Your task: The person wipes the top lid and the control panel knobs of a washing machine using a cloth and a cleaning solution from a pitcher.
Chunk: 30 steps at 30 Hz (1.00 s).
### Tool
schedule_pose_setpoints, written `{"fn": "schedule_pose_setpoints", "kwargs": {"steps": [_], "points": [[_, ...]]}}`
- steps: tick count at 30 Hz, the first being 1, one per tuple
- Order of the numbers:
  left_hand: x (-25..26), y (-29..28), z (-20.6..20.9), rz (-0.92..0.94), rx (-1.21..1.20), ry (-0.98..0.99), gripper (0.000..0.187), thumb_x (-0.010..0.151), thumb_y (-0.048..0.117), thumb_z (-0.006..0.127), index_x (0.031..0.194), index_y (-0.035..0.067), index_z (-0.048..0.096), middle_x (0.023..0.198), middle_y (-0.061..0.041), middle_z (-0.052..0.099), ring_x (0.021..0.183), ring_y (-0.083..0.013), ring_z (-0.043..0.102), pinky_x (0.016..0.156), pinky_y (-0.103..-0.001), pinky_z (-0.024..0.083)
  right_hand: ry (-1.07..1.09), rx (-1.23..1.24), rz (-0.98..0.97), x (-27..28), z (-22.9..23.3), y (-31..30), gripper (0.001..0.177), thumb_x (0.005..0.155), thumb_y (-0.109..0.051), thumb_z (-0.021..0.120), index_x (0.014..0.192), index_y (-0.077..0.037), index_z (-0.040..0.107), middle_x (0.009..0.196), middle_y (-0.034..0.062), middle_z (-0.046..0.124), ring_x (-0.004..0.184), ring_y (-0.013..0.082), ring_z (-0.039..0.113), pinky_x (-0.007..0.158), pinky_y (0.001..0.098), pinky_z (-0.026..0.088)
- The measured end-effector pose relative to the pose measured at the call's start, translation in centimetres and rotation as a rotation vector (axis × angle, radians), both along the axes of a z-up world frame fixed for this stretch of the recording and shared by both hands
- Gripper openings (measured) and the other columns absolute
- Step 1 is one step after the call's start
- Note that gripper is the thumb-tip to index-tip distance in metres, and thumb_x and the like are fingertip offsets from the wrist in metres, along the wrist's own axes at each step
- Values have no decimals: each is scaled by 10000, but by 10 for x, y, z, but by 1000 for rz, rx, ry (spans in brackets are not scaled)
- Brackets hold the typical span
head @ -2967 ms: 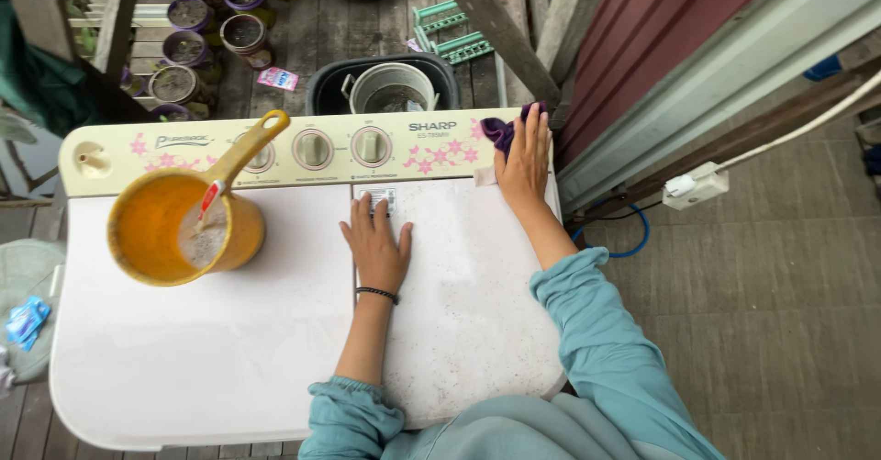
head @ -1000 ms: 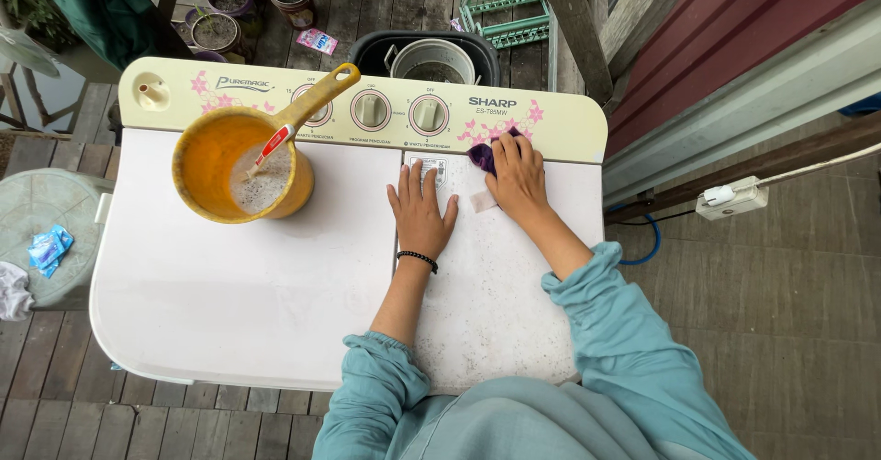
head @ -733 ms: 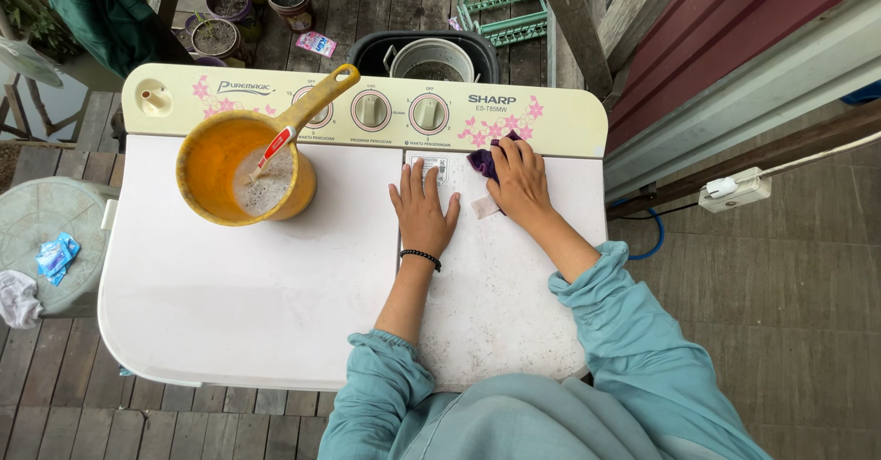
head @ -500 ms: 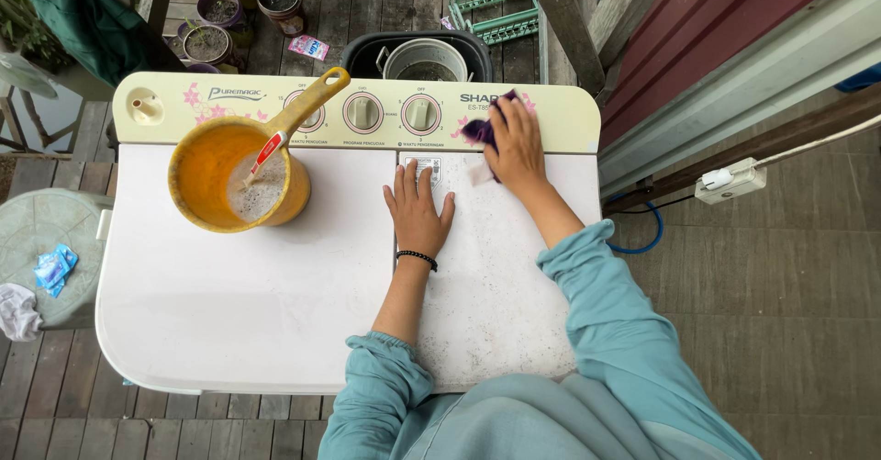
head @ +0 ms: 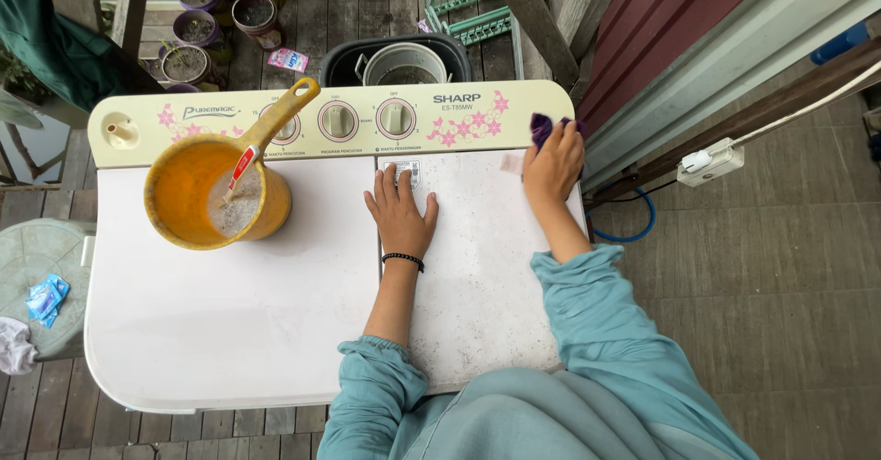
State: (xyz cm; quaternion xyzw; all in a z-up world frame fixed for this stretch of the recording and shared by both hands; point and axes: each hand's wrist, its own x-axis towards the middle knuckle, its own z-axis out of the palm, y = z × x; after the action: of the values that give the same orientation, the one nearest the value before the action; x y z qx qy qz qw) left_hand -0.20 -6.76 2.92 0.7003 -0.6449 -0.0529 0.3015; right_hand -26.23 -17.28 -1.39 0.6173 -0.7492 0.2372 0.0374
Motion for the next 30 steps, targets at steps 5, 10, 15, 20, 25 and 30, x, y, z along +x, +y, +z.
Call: {"fn": "schedule_pose_setpoints", "kwargs": {"steps": [5, 10, 15, 20, 25, 30], "points": [[-3, -1, -1, 14, -9, -28, 582, 907, 339, 651, 1375, 19, 522, 1546, -198, 393, 1495, -412, 268, 1185, -670, 166, 56, -106, 328, 70, -3, 5, 676, 860, -179, 681, 1467, 36, 475, 1577, 254, 383, 1467, 453, 322, 1213, 564, 255], [-2, 0, 3, 10, -16, -13, 586, 898, 348, 663, 1380, 42, 532, 1550, -181, 405, 1494, -399, 288, 1184, -664, 181, -28, -69, 758, 126, 20, 12, 674, 809, -190, 734, 1413, 24, 522, 1609, 173, 380, 1497, 379, 337, 1226, 565, 248], [2, 2, 5, -9, -22, 25, 575, 912, 370, 681, 1381, 68, 540, 1556, -159, 415, 1497, -390, 296, 1186, -653, 187, 26, -87, 660, 92, 15, -6, 724, 774, -203, 752, 1431, -1, 525, 1615, 153, 364, 1506, 366, 311, 1208, 574, 220], [2, 1, 3, -9, -12, 6, 572, 904, 356, 677, 1372, 59, 539, 1544, -157, 415, 1492, -391, 300, 1181, -660, 189, 43, -207, 281, -3, 5, -37, 688, 905, -205, 688, 1506, 53, 475, 1661, 202, 327, 1531, 384, 291, 1242, 582, 179], [-4, -2, 0, 21, -19, -34, 573, 887, 338, 682, 1361, 51, 534, 1534, -169, 415, 1487, -397, 304, 1174, -669, 193, -7, -274, 250, 2, 7, -52, 617, 923, -219, 636, 1457, 68, 517, 1623, 235, 370, 1526, 412, 307, 1261, 573, 199], [-2, -4, -8, 17, -85, 2, 698, 873, 340, 698, 1424, -15, 459, 1531, -199, 423, 1470, -414, 328, 1170, -674, 192, -75, -329, 591, 98, 23, -51, 620, 850, -262, 689, 1365, 66, 588, 1567, 227, 422, 1469, 404, 377, 1225, 570, 246]]}}
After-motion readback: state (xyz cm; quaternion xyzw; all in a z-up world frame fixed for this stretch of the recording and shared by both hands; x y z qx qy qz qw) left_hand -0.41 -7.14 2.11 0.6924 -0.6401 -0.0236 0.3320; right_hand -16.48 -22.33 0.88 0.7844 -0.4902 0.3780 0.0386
